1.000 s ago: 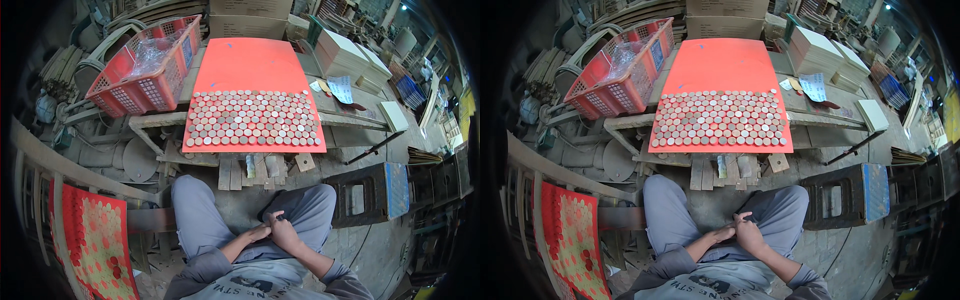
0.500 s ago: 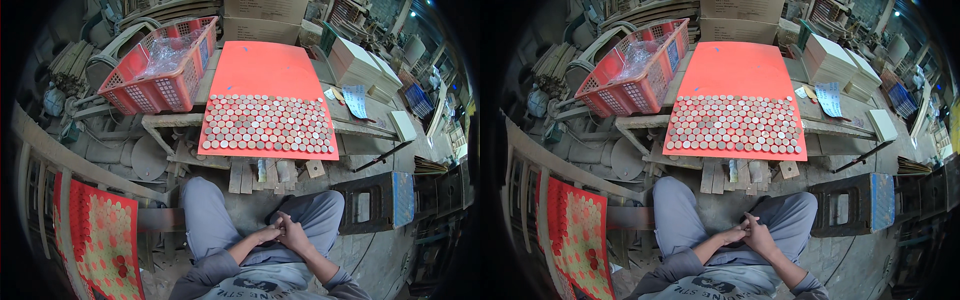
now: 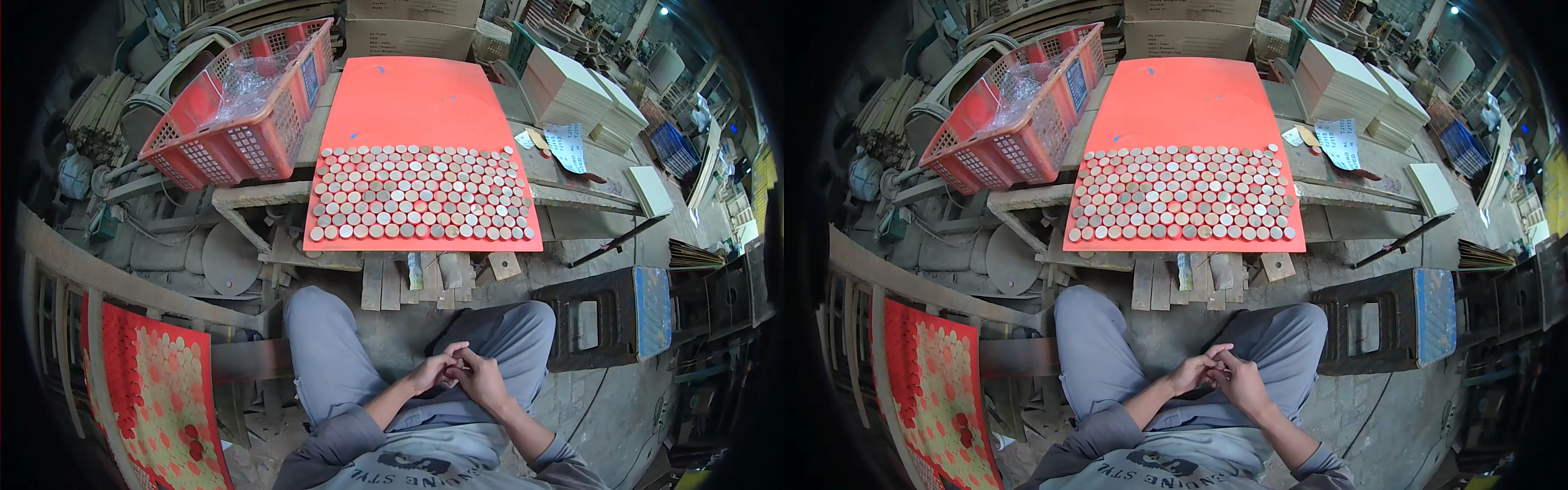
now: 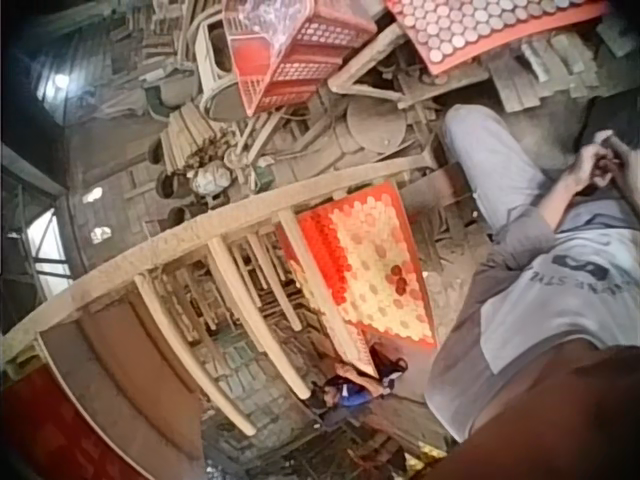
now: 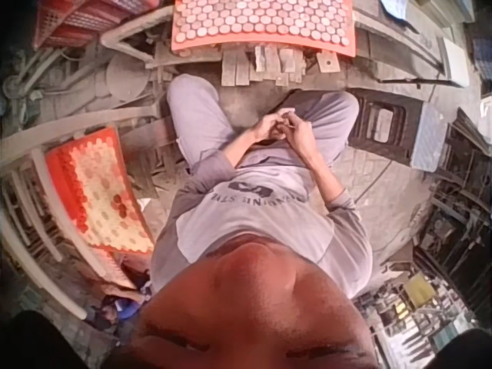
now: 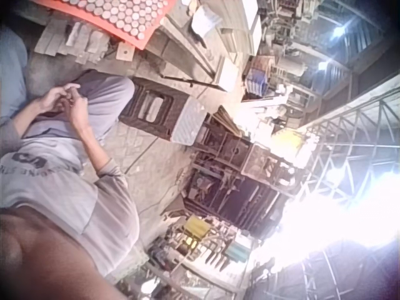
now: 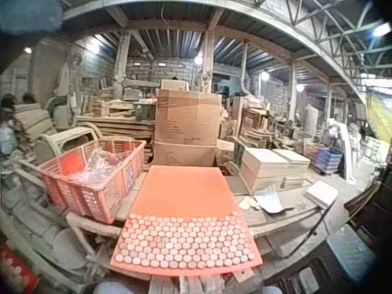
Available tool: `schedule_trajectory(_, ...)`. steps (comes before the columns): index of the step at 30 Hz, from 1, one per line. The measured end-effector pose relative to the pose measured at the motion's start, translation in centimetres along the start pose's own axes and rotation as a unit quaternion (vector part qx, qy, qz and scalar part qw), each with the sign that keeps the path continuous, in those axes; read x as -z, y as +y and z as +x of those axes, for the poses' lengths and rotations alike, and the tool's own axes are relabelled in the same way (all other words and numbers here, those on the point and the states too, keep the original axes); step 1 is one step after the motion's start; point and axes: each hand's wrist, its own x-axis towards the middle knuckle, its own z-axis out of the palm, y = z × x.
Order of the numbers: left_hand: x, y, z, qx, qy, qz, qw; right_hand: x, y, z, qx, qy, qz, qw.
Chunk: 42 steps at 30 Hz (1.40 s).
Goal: The person sits on the floor and repeatedly picks up small red cylindrical objects, rolls them in their hands, and places them onto a red board with a grid of circular indentations. The person occasionally picks up a small red disc from a nearby board and places it on top of the cylinders. The process is repetitive and involves careful placement of the objects.
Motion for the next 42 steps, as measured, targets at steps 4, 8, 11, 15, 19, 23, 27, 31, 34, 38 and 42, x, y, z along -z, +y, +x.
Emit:
schedule_trajectory(4, -0.9, 0.6, -0.1, -0.017, 0.038, 0.033, 0.999, 0.3, -0.4, 0.4, -0.009, -0.004, -0.047, 0.999)
schedule_trajectory(8, -1.2, 0.1, 0.4, 0.028, 0.137, 0.109, 0.984, -1.2, 0.7, 1.1, -0.021, -0.043, -0.133, 0.990)
schedule_trajectory(11, -2.0, -0.2, 0.4, 0.046, 0.177, 0.102, 0.978, -2.3, 2.3, 1.1, -0.035, -0.056, -0.148, 0.987)
schedule_trajectory(15, -1.3, -0.1, 0.4, 0.048, 0.176, 0.118, 0.976, -3.0, 3.5, 1.3, -0.005, -0.075, -0.192, 0.978)
schedule_trajectory(19, -0.7, -0.4, 0.7, 0.018, 0.181, 0.107, 0.978, -3.7, 3.8, 1.4, -0.012, -0.054, -0.227, 0.972)
schedule_trajectory(23, -2.0, 0.9, 0.1, -0.010, 0.229, 0.065, 0.971, -3.9, 2.9, 1.6, 0.024, -0.003, -0.185, 0.982)
schedule_trajectory(27, -1.8, 1.0, -0.3, -0.014, 0.205, 0.022, 0.978, -2.9, 3.1, 1.6, 0.054, -0.039, -0.157, 0.985)
schedule_trajectory(31, -2.9, 3.4, -1.2, -0.035, 0.092, -0.078, 0.992, 2.1, 0.1, 2.2, 0.055, -0.077, -0.127, 0.987)
schedule_trajectory(34, -4.8, 7.2, -1.8, -0.007, 0.064, 0.044, 0.997, 9.4, -7.4, 4.1, 0.069, -0.120, -0.097, 0.986)
schedule_trajectory(38, -4.4, 13.6, 0.0, 0.120, -0.053, 0.425, 0.896, 19.3, -15.1, 10.1, 0.069, -0.069, -0.188, 0.977)
schedule_trajectory(42, -1.7, 16.6, 2.6, 0.248, -0.131, 0.505, 0.816, 26.2, -17.3, 21.9, 0.039, -0.026, -0.281, 0.959)
